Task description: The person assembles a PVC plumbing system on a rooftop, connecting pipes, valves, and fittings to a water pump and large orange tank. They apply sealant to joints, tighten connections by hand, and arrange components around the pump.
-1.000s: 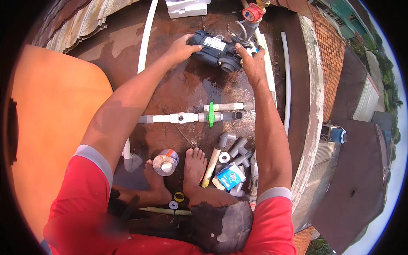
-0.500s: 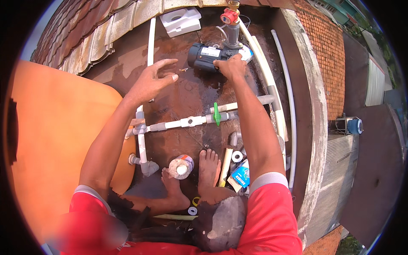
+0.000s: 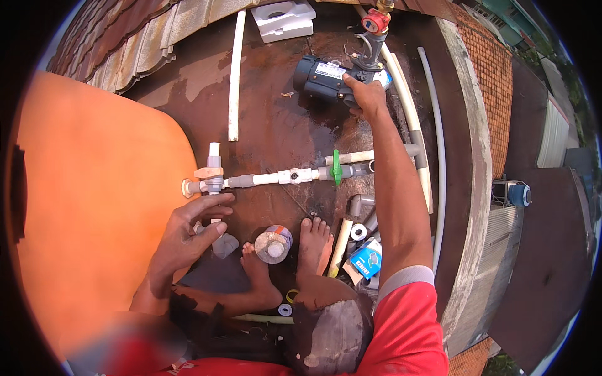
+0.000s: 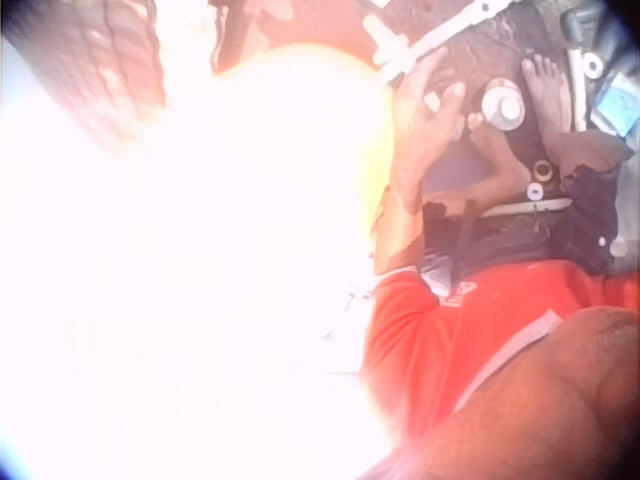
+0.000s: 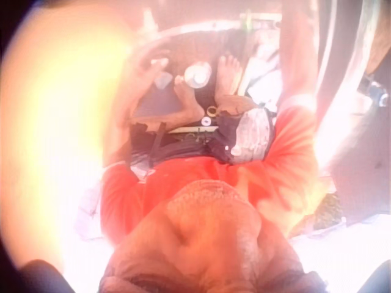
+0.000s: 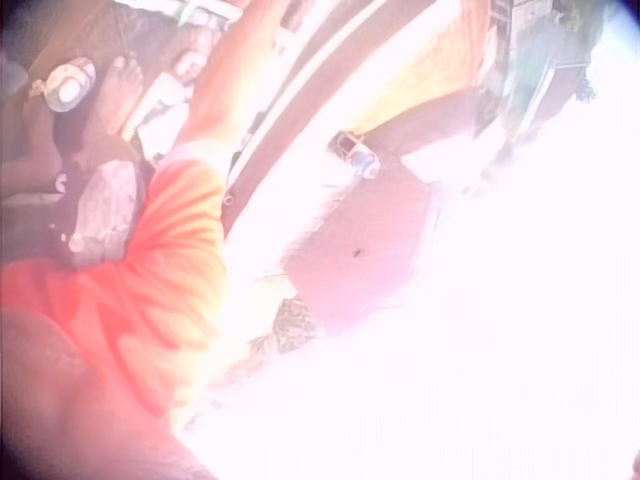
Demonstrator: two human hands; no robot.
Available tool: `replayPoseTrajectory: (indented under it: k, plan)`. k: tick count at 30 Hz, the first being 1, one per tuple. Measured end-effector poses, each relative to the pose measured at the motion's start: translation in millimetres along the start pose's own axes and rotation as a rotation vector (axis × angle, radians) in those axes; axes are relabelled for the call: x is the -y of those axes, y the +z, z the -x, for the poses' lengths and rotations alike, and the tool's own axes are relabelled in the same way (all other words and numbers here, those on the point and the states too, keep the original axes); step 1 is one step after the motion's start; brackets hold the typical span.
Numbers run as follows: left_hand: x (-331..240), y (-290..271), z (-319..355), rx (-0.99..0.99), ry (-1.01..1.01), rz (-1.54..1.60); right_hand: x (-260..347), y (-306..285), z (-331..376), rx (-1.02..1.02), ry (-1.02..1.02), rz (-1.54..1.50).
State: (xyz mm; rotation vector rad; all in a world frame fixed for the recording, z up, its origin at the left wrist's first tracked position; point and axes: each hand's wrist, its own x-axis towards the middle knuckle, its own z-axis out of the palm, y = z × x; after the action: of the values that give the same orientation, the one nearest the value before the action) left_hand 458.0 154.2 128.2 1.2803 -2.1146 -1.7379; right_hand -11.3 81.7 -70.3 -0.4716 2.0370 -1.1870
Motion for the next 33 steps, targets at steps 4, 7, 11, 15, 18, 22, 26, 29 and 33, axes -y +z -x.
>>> replayPoseTrajectory:
  k: [4,7,11,15,18,22,26,29,33]
  plan:
    - [8.0,-6.0,2.4,0.07,0.113,-0.158,4.8,5.1,-7.8,-0.124,-0.033,0.246]
    - [7.1,-5.4,1.4,0.037,0.139,-0.177,9.8,-1.0,-6.7,-0.007,-0.062,0.285]
    - [6.4,-5.6,2.1,0.049,0.133,-0.2,11.2,-4.9,-11.2,-0.037,-0.059,0.313]
    - [5.7,-4.7,-1.6,0.034,0.093,-0.208,14.6,-16.9,-10.3,0.048,-0.087,0.255]
    - [2.6,-4.1,-2.6,0.035,0.101,-0.202,14.8,-20.5,-18.8,0.065,-0.09,0.234]
    - [2.1,-6.5,-0.6,0.024,0.146,-0.255,20.6,-29.4,-17.1,0.129,-0.138,0.281]
    - [2.1,-3.9,-5.1,0.044,0.128,-0.229,3.0,-52.7,-40.5,0.198,-0.23,0.256]
    - [-1.1,-4.3,-0.1,0.046,0.069,-0.217,13.9,-41.2,-28.7,0.2,-0.207,0.374]
    - [1.6,-1.0,-0.6,0.066,0.082,-0.241,12.0,-47.3,-31.0,0.187,-0.213,0.46]
